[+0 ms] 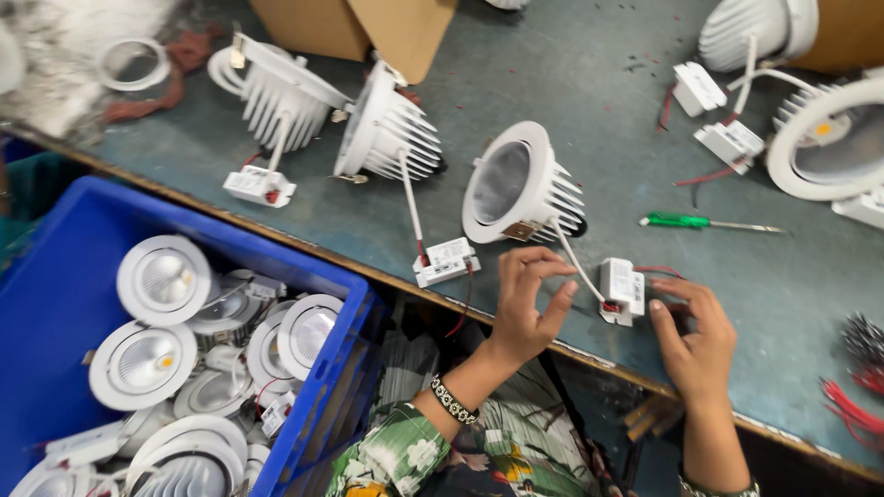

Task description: The person assembles LED downlight fixtures by inserting the LED module into the housing, fitting the trim ring, and connecting the driver wires using a screwdriver. Completed units are placed into a blue crate.

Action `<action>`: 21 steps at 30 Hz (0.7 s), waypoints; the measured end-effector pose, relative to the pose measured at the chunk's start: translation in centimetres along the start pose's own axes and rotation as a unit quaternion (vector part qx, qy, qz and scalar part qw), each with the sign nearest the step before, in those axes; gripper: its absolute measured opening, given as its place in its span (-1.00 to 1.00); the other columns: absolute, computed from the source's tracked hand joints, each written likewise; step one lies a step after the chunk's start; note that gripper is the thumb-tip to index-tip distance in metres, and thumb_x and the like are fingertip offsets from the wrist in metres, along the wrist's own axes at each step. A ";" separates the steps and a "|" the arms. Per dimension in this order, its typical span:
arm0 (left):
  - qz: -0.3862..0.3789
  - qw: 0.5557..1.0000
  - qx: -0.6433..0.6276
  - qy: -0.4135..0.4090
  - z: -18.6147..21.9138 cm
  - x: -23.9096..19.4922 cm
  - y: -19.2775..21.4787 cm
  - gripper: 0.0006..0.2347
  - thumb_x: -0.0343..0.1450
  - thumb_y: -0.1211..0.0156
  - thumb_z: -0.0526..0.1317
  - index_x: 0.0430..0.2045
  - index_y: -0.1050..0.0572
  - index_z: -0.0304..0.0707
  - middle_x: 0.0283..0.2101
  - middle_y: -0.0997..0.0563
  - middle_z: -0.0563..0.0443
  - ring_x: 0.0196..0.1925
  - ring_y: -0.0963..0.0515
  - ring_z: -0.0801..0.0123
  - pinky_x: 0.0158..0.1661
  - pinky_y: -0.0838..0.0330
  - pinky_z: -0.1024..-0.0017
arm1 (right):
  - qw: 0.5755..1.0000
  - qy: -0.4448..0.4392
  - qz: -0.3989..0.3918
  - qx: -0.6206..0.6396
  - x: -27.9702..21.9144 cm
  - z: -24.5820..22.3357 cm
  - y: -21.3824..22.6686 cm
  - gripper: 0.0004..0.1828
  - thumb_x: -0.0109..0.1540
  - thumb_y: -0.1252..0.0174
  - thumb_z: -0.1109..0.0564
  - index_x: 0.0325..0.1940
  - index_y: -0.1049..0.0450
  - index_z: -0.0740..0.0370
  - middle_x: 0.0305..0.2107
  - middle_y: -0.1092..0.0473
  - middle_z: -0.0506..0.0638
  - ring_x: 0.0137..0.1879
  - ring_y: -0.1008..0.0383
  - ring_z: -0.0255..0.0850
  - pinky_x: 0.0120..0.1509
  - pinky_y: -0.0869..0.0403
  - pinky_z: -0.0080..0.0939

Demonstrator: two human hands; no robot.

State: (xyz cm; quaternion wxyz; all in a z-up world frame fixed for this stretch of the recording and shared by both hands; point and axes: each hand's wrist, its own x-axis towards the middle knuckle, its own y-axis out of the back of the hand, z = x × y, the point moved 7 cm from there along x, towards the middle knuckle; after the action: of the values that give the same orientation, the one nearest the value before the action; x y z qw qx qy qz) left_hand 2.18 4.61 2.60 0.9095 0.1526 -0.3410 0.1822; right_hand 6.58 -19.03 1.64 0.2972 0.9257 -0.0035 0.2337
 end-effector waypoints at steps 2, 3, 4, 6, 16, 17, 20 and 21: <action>0.016 0.998 0.045 -0.049 0.8 0.8 0.9 -0.81 0.51 -0.26 -0.23 -0.02 -0.47 -0.12 0.06 -0.44 0.00 0.19 -0.39 0.15 0.21 -0.25 0.28 | 0.999 -0.034 -0.016 0.024 0.1 0.8 -0.2 -0.76 0.27 -0.23 0.29 0.03 -0.53 0.29 0.01 -0.51 0.07 0.03 -0.53 -0.20 0.08 -0.50 -0.28; 0.023 0.995 0.072 -0.068 1.1 1.5 1.4 -0.79 0.51 -0.28 -0.22 0.00 -0.46 -0.10 0.07 -0.44 0.01 0.19 -0.40 0.16 0.21 -0.23 0.28 | 0.998 -0.038 -0.020 0.035 0.1 1.1 -0.2 -0.76 0.27 -0.23 0.27 0.04 -0.53 0.28 0.00 -0.51 0.06 0.03 -0.53 -0.21 0.09 -0.49 -0.29; 0.029 0.991 0.098 -0.086 1.4 2.3 1.9 -0.76 0.51 -0.30 -0.21 0.03 -0.45 -0.09 0.07 -0.43 0.02 0.20 -0.40 0.17 0.21 -0.22 0.28 | 0.998 -0.042 -0.024 0.046 0.1 1.3 -0.3 -0.76 0.28 -0.23 0.26 0.05 -0.53 0.26 0.00 -0.52 0.05 0.03 -0.53 -0.23 0.10 -0.49 -0.29; 0.049 0.986 0.139 -0.076 1.5 4.3 2.8 -0.60 0.45 -0.34 -0.12 0.11 -0.37 -0.19 0.13 -0.39 -0.09 0.21 -0.34 0.10 0.24 -0.17 0.21 | 0.998 -0.050 -0.034 0.031 -0.1 1.6 -0.4 -0.75 0.27 -0.25 0.23 0.04 -0.55 0.25 -0.03 -0.53 0.05 -0.01 -0.52 -0.23 0.09 -0.48 -0.28; -0.075 0.969 0.237 -0.010 -4.6 12.1 3.5 -0.61 0.29 -0.45 -0.14 -0.04 -0.51 -0.19 -0.08 -0.63 -0.03 -0.04 -0.62 0.07 -0.08 -0.38 0.22 | 1.000 -0.002 -0.018 -0.007 0.3 0.4 -0.1 -0.79 0.22 -0.29 0.17 -0.06 -0.58 0.20 -0.15 -0.54 0.03 -0.08 -0.56 -0.21 0.01 -0.48 -0.28; -0.063 0.980 0.189 -0.025 -5.3 13.4 3.6 -0.67 0.30 -0.46 -0.16 -0.11 -0.54 -0.17 -0.08 -0.66 -0.02 -0.03 -0.63 0.04 -0.05 -0.45 0.25 | 1.000 -0.007 -0.016 -0.002 0.3 0.6 0.0 -0.81 0.22 -0.29 0.17 -0.08 -0.59 0.20 -0.16 -0.55 0.03 -0.09 -0.56 -0.21 -0.02 -0.48 -0.28; -0.109 0.983 0.127 0.076 -9.4 17.0 3.0 -0.69 0.25 -0.49 -0.21 -0.19 -0.55 -0.22 -0.17 -0.68 -0.08 -0.10 -0.67 0.03 -0.14 -0.49 0.28 | 1.000 -0.009 -0.005 -0.003 0.1 0.8 0.3 -0.86 0.22 -0.29 0.18 -0.15 -0.60 0.21 -0.23 -0.56 0.02 -0.18 -0.57 -0.26 -0.10 -0.50 -0.30; -0.103 0.983 0.140 0.054 -10.1 18.2 3.0 -0.68 0.24 -0.51 -0.22 -0.20 -0.55 -0.23 -0.18 -0.68 -0.11 -0.11 -0.67 0.01 -0.12 -0.49 0.28 | 1.000 -0.020 0.005 0.022 0.1 1.1 0.4 -0.87 0.23 -0.27 0.18 -0.15 -0.59 0.21 -0.25 -0.57 0.00 -0.20 -0.57 -0.29 -0.13 -0.50 -0.33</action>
State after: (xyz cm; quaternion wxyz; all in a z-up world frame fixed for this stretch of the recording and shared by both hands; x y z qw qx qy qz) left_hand 19.31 15.46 8.11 0.9103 0.3022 -0.2449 0.1414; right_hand 7.07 -19.94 1.14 0.2757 0.9365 -0.0087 0.2167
